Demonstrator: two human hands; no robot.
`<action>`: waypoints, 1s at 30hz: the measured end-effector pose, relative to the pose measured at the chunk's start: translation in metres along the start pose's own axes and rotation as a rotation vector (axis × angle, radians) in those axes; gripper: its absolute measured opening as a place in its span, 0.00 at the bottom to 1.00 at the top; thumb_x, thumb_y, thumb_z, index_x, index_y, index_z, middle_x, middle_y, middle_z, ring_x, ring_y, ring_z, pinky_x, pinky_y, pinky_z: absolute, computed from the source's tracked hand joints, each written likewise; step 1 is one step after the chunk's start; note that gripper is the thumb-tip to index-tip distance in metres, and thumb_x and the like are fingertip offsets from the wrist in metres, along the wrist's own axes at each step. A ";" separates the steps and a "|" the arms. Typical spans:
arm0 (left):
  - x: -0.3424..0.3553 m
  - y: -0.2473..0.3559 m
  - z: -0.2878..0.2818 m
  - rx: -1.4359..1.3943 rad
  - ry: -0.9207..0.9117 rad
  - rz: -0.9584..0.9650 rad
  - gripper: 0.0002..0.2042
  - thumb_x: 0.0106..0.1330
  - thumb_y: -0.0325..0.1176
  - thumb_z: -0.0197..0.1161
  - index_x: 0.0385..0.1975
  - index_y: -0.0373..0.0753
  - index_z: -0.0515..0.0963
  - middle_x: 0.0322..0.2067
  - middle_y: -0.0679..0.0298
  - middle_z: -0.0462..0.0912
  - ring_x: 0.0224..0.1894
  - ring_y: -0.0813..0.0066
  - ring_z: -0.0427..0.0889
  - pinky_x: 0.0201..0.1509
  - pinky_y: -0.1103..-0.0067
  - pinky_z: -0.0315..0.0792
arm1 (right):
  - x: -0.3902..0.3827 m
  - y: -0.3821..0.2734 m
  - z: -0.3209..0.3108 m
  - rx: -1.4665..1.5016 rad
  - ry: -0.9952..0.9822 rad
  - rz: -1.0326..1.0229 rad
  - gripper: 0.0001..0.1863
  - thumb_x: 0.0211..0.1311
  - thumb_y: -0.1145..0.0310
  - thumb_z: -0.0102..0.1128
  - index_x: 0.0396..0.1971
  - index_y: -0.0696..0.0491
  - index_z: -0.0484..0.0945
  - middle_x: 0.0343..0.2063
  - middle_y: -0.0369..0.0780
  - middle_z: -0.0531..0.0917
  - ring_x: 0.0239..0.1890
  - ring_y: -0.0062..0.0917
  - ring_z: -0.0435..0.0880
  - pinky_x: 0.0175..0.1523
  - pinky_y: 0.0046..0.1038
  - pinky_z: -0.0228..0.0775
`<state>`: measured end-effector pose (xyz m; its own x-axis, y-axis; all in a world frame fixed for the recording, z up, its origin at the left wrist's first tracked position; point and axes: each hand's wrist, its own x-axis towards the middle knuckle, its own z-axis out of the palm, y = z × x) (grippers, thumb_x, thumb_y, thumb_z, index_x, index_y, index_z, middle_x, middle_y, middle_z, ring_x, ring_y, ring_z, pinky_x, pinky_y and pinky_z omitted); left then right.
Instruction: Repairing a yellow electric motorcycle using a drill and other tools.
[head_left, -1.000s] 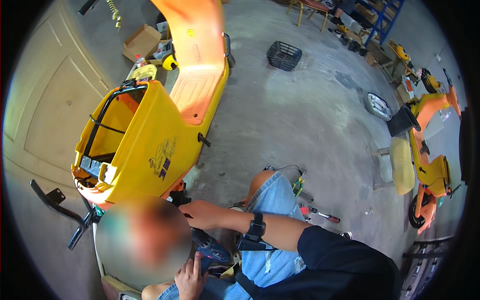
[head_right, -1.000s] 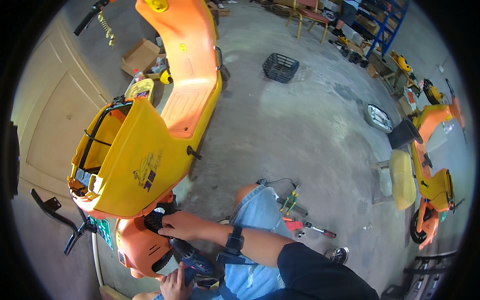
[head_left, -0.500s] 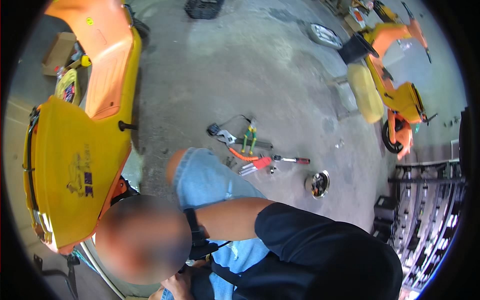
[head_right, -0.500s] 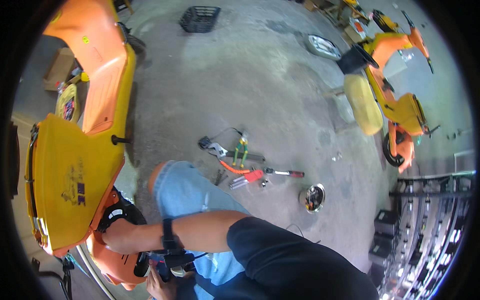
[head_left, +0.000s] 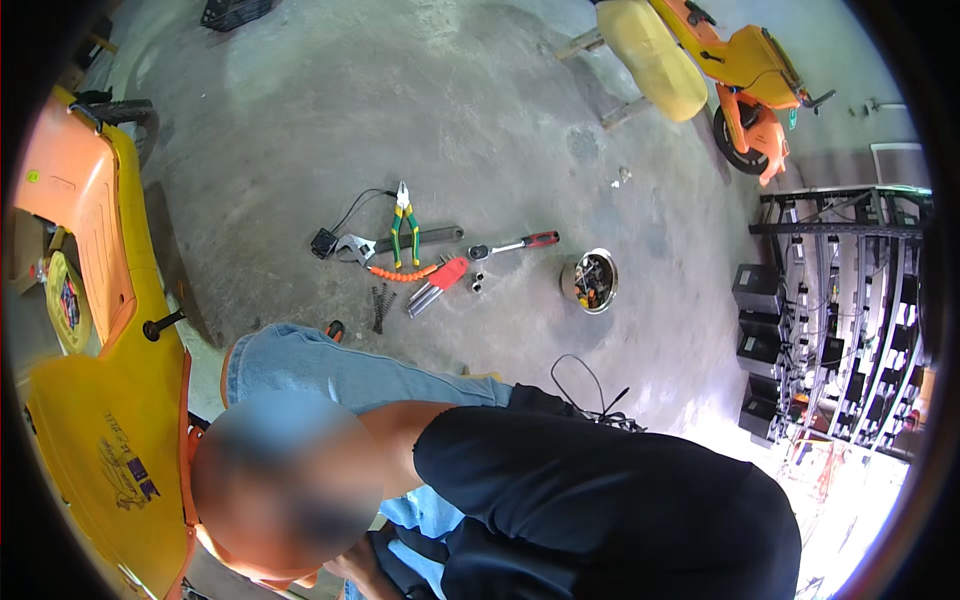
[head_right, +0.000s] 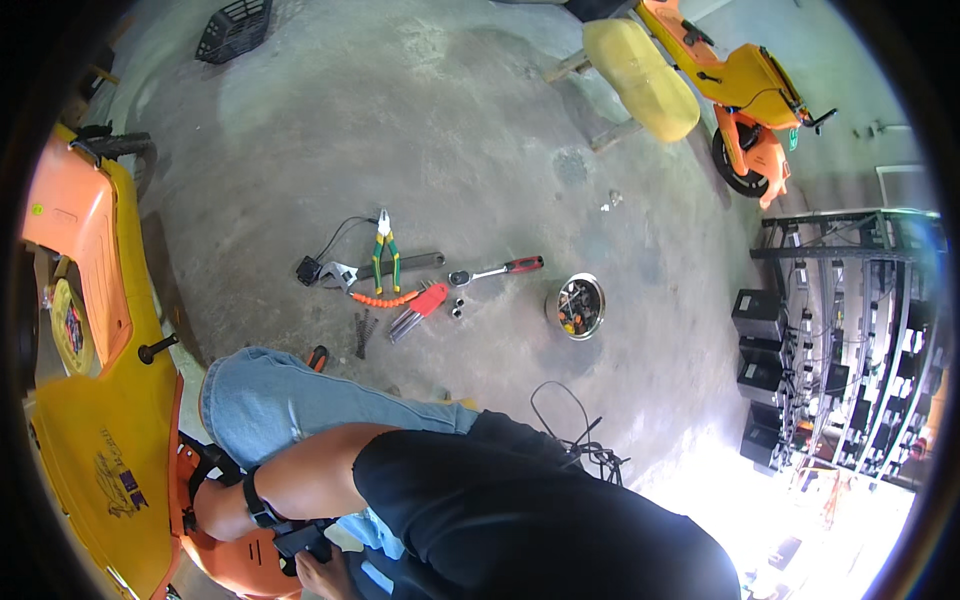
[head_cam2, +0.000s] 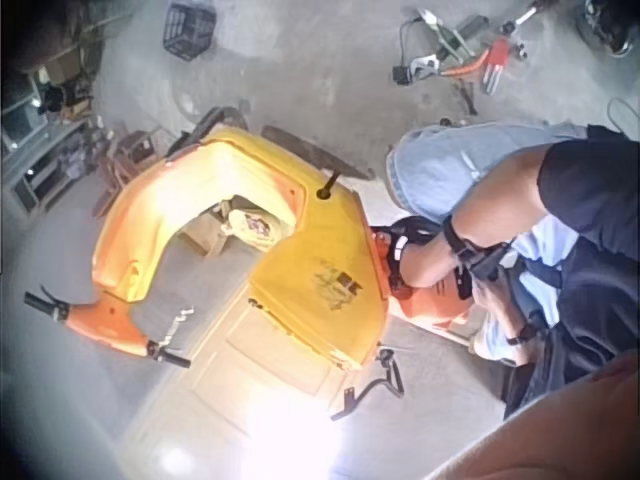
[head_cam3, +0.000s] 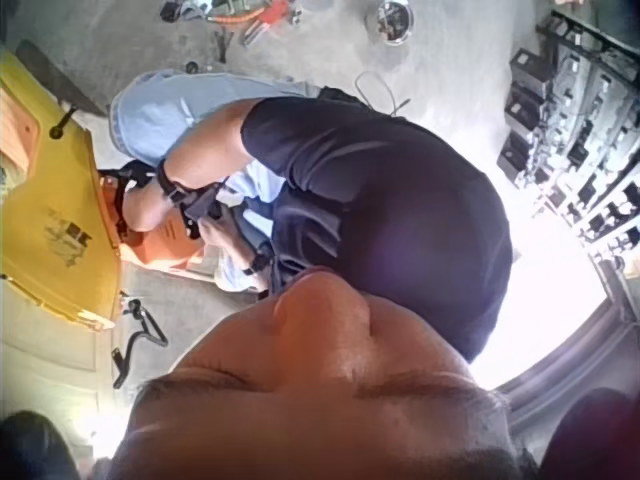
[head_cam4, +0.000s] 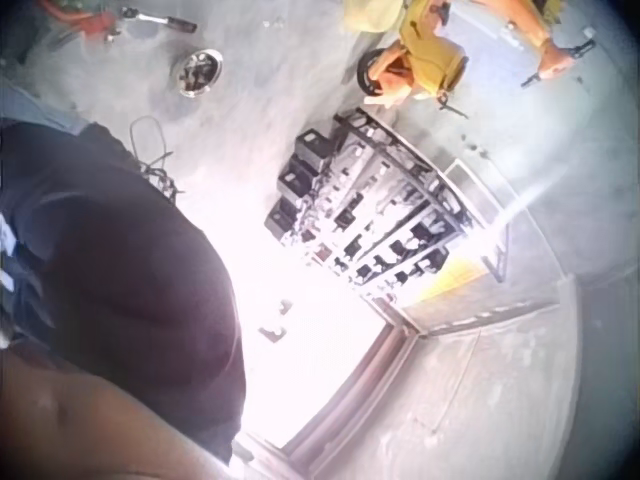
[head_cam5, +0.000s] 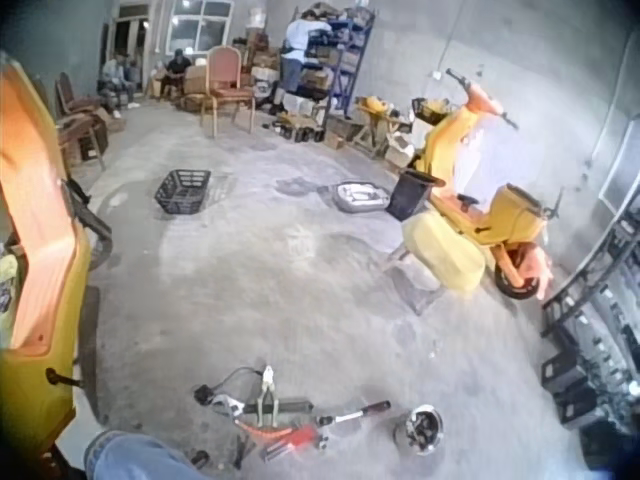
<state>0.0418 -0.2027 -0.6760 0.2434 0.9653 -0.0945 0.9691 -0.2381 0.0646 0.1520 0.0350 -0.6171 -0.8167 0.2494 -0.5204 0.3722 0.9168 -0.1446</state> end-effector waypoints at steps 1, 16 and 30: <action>0.001 0.001 0.001 0.003 0.039 0.025 0.26 0.45 0.36 0.71 0.45 0.30 0.73 0.37 0.45 0.80 0.38 0.42 0.80 0.41 0.57 0.73 | -0.002 0.002 0.003 0.061 0.069 -0.114 0.18 0.62 0.60 0.57 0.51 0.44 0.83 0.54 0.33 0.82 0.54 0.24 0.81 0.59 0.26 0.73; 0.005 0.005 0.007 -0.080 0.114 -0.034 0.22 0.48 0.32 0.72 0.42 0.29 0.75 0.35 0.48 0.82 0.36 0.44 0.80 0.40 0.61 0.74 | -0.021 0.004 0.012 0.214 0.300 -0.058 0.15 0.61 0.62 0.57 0.45 0.48 0.86 0.50 0.36 0.84 0.52 0.26 0.83 0.51 0.30 0.77; 0.003 0.008 -0.002 -0.085 0.166 -0.026 0.33 0.49 0.31 0.70 0.58 0.27 0.69 0.48 0.45 0.81 0.46 0.44 0.82 0.49 0.60 0.76 | 0.004 -0.002 0.004 0.179 0.215 0.038 0.13 0.61 0.64 0.59 0.45 0.43 0.86 0.51 0.32 0.84 0.52 0.24 0.83 0.53 0.29 0.76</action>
<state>0.0500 -0.2011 -0.6736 0.2013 0.9772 0.0672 0.9665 -0.2093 0.1484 0.1496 0.0328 -0.6223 -0.8682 0.3606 -0.3409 0.4609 0.8405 -0.2849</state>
